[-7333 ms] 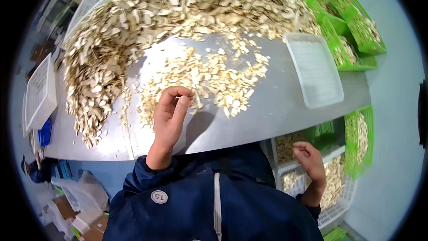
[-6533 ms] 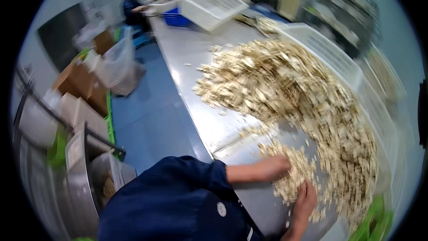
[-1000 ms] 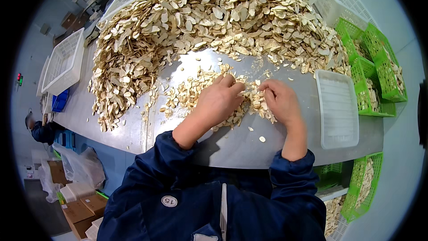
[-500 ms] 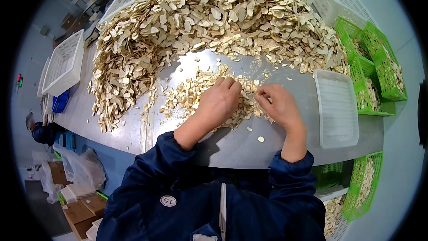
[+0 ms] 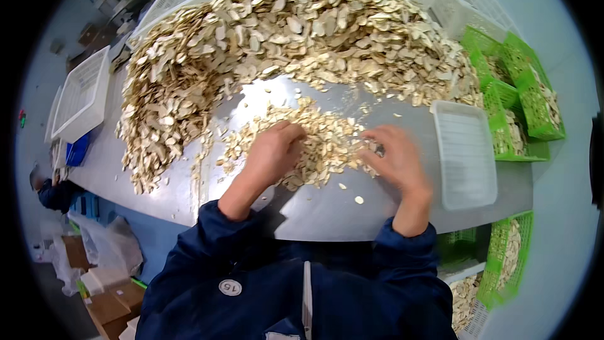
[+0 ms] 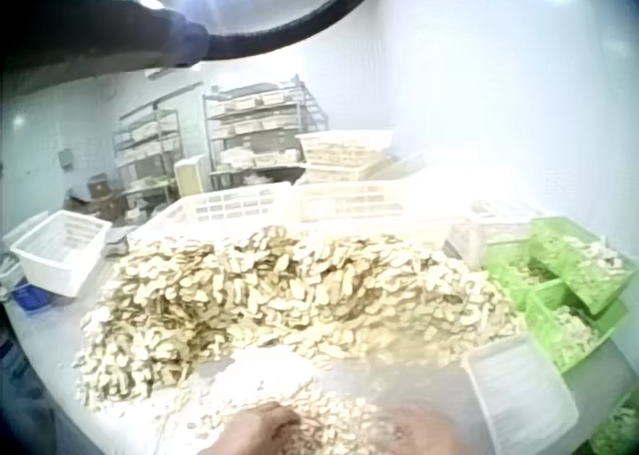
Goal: The person picks through a pile of thin, light-colored herbal slices on a metal tabletop by hand, selecting specific pieces and placing them into a small plastic tray or into larger white bins nearby.
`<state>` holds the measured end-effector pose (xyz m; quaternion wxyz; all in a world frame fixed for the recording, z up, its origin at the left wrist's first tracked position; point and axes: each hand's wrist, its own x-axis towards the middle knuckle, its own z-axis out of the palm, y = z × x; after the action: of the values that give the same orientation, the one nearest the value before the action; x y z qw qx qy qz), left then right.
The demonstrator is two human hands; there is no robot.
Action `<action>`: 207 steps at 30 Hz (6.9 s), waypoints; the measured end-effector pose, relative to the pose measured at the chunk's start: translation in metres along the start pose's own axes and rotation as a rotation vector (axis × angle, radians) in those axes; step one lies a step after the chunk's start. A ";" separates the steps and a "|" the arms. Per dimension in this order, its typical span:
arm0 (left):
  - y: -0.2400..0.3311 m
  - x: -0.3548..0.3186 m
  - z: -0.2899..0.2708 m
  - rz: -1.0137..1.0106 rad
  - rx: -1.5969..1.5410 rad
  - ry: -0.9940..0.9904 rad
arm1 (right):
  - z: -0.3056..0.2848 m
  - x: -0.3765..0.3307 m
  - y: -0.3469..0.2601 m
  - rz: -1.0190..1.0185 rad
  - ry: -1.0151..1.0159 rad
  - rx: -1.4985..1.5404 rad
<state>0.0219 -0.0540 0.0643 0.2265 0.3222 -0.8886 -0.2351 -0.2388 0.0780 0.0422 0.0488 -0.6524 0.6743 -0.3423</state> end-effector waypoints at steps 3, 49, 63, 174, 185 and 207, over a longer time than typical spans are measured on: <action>-0.004 -0.006 -0.005 -0.047 -0.028 -0.002 | 0.008 -0.005 -0.008 0.113 -0.134 0.074; -0.050 0.023 -0.002 -0.146 0.215 -0.096 | 0.060 0.021 -0.039 -0.037 -0.145 -0.153; -0.042 -0.034 -0.030 -0.102 -0.161 0.104 | 0.039 0.027 -0.059 0.015 -0.201 0.069; -0.027 -0.117 -0.060 -0.222 -0.030 0.089 | 0.092 0.045 -0.108 -0.076 -0.305 0.056; -0.044 -0.184 -0.062 -0.442 -0.137 -0.041 | 0.094 0.047 -0.111 -0.145 -0.200 0.097; -0.038 -0.157 0.001 0.149 -0.240 -0.194 | 0.117 0.087 -0.134 -0.300 -0.400 0.016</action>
<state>0.1472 0.0270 0.0023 0.1933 0.2020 -0.8932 -0.3522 -0.0776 -0.0368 0.0570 0.1350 -0.7996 0.5442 -0.2151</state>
